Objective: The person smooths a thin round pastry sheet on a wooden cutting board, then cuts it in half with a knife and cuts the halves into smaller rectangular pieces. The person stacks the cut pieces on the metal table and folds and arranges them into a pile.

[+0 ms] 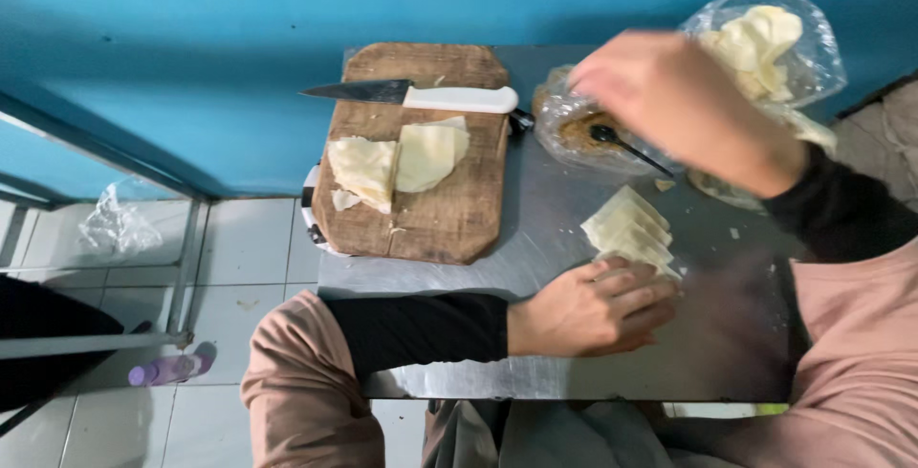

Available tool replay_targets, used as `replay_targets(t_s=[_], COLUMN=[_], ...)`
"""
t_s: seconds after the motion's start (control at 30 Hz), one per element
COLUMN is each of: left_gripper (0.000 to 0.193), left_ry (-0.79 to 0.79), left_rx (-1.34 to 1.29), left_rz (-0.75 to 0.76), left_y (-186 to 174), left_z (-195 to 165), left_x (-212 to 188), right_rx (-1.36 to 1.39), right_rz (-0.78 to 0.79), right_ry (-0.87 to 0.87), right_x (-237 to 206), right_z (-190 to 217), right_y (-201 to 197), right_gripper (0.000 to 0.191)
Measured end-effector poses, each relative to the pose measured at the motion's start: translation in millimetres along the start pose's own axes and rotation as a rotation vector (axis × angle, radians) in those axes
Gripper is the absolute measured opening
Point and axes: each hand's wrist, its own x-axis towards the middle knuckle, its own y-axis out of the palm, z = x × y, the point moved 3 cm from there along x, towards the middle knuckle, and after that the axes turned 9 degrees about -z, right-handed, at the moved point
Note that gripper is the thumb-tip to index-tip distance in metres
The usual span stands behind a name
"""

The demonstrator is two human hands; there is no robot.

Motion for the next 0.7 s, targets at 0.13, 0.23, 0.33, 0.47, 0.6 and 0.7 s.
replay_targets(t_s=[0.13, 0.23, 0.33, 0.47, 0.6, 0.7], left_gripper=[0.038, 0.036, 0.033, 0.033, 0.033, 0.03], left_ry=[-0.006, -0.01, -0.008, -0.02, -0.028, -0.021], left_rx=[0.017, 0.031, 0.031, 0.02, 0.008, 0.002], left_rz=[-0.01, -0.016, -0.016, -0.032, -0.029, -0.019], left_y=[3, 7, 10, 10, 7, 5], left_z=[3, 5, 6, 6, 6, 6], left_x=[-6, -9, -11, -12, -11, -10], right_rx=[0.376, 0.469, 0.468, 0.509, 0.669, 0.748], right_rz=[0.089, 0.039, -0.004, 0.032, 0.072, 0.086], right_ry=[-0.124, -0.193, -0.222, -0.175, -0.022, 0.169], right_x=[58, 78, 82, 82, 86, 89], right_z=[61, 73, 74, 67, 61, 54], right_y=[43, 58, 68, 81, 94, 100], right_gripper=[0.024, 0.021, 0.02, 0.01, 0.012, 0.014])
